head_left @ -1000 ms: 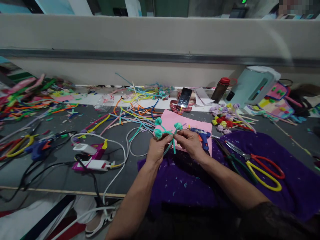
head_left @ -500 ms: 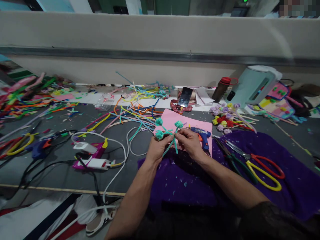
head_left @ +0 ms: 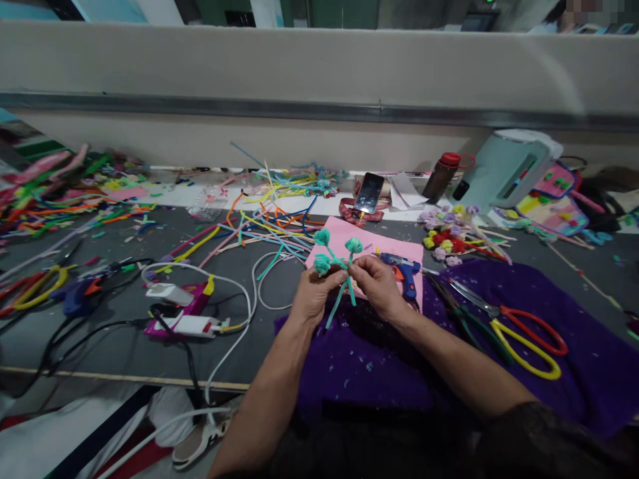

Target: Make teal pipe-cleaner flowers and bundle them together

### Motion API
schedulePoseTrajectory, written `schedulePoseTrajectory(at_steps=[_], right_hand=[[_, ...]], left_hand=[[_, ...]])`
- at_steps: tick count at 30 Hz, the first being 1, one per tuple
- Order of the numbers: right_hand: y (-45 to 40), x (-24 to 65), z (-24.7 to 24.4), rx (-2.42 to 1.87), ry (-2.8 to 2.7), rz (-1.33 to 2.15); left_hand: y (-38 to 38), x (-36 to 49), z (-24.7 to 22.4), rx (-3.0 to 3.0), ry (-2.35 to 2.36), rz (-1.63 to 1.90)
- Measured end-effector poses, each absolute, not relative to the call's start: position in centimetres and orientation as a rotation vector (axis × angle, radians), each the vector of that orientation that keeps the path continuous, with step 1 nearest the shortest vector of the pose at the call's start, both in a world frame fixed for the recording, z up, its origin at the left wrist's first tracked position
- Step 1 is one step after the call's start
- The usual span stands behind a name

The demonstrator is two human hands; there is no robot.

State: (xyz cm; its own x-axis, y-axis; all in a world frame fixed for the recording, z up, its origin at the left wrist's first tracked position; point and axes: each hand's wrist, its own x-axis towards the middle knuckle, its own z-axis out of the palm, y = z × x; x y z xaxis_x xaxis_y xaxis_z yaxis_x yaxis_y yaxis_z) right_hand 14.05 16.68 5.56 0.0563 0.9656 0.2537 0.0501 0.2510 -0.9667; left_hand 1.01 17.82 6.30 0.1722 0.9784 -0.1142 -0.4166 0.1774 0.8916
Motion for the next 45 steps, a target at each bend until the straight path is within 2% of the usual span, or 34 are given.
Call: schedulePoseTrajectory(at_steps=[12,19,26,31,37,41,45], right_hand=[[16.4,14.4,6.4,-1.078,-1.263,1.087],[16.8,14.8,6.3,-1.054,-1.26,1.209],[16.8,14.9,6.7,-1.082,-1.36,1.14],[16.3,15.5,7.9,-1.002,-1.3,1.377],[16.2,18.5,9.5,-0.837,-1.409,1.527],[15.8,20.9,9.5,-0.866,-1.669,1.701],[15.2,22.5,8.9,-0.845,-1.97,1.818]], left_hand=[[17.9,1.2,5.4,0.865,0.71,1.227],[17.8,1.3,5.6,0.85,0.808,1.193],[17.4,1.4,5.7,1.181,0.978,1.337],[17.0,1.3,5.9,1.371,0.935,1.402],[16.8,1.6,6.2,1.146,0.713,1.179],[17.1,2.0,5.7,0.918,0.727,0.704],[16.7,2.5,5.3,0.962,0.656,0.327]])
